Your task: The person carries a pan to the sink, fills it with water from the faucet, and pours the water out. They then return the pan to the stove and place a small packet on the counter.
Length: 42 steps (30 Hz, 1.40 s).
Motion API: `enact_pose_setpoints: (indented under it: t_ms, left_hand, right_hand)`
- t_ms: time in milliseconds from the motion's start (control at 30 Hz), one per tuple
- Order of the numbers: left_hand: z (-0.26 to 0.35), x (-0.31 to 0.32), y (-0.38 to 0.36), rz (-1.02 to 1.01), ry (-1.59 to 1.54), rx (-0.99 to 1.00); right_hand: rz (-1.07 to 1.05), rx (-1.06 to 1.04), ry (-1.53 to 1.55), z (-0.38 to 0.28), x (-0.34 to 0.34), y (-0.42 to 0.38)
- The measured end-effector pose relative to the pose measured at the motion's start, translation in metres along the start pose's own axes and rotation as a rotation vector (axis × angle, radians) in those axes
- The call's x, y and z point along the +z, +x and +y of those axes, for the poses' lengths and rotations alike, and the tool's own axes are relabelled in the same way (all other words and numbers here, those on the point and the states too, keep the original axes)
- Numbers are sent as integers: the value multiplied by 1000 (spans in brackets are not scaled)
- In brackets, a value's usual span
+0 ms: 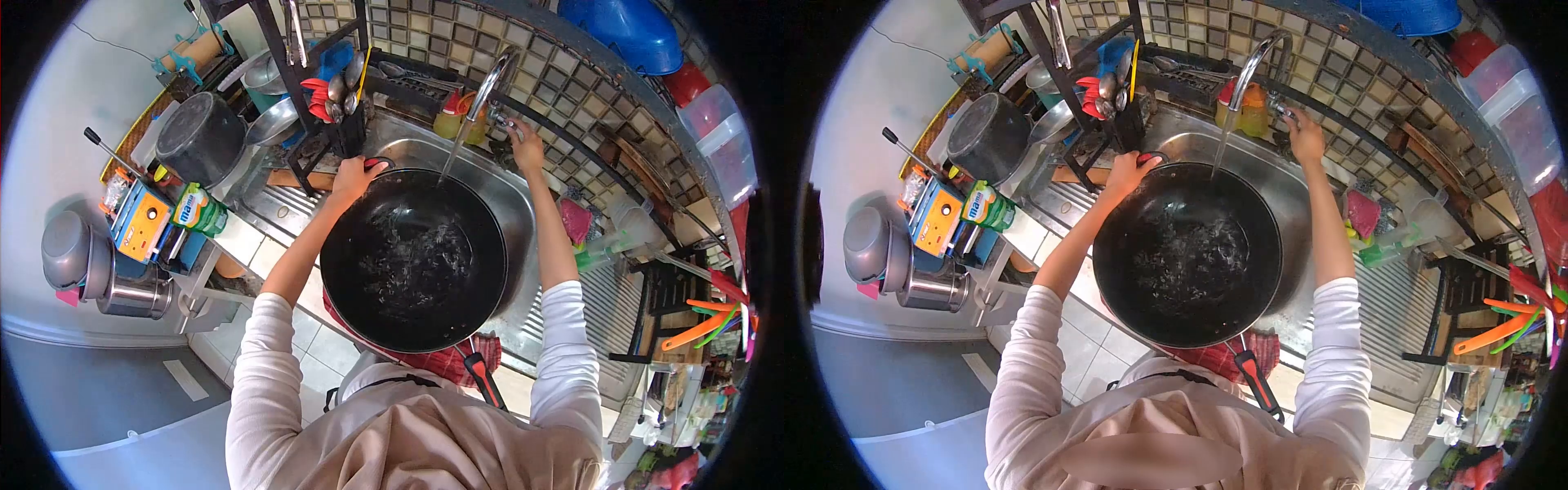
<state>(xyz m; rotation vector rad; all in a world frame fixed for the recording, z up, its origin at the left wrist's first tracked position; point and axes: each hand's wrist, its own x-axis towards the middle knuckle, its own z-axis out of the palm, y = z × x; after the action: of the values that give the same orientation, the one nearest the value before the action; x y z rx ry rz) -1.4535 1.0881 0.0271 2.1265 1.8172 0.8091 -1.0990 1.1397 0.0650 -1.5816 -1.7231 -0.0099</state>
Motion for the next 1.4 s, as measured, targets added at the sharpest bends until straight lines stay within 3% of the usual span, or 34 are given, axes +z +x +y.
enact_pose_setpoints:
  t_ms: [467,900,1067,1400]
  left_hand:
    - [-4,2,1,-55,-13,-46]
    - [-4,1,1,2,-7,-7]
    - [-3,1,0,21,-26,6]
    - [-3,0,0,20,-36,18]
  right_hand:
    - [67,-119,-3,6,6,-8]
    - [32,-133,-82,2,0,-6]
    - [-32,-25,-146,-11,-8,-9]
    - [6,-78,-105,-3,-3,-7]
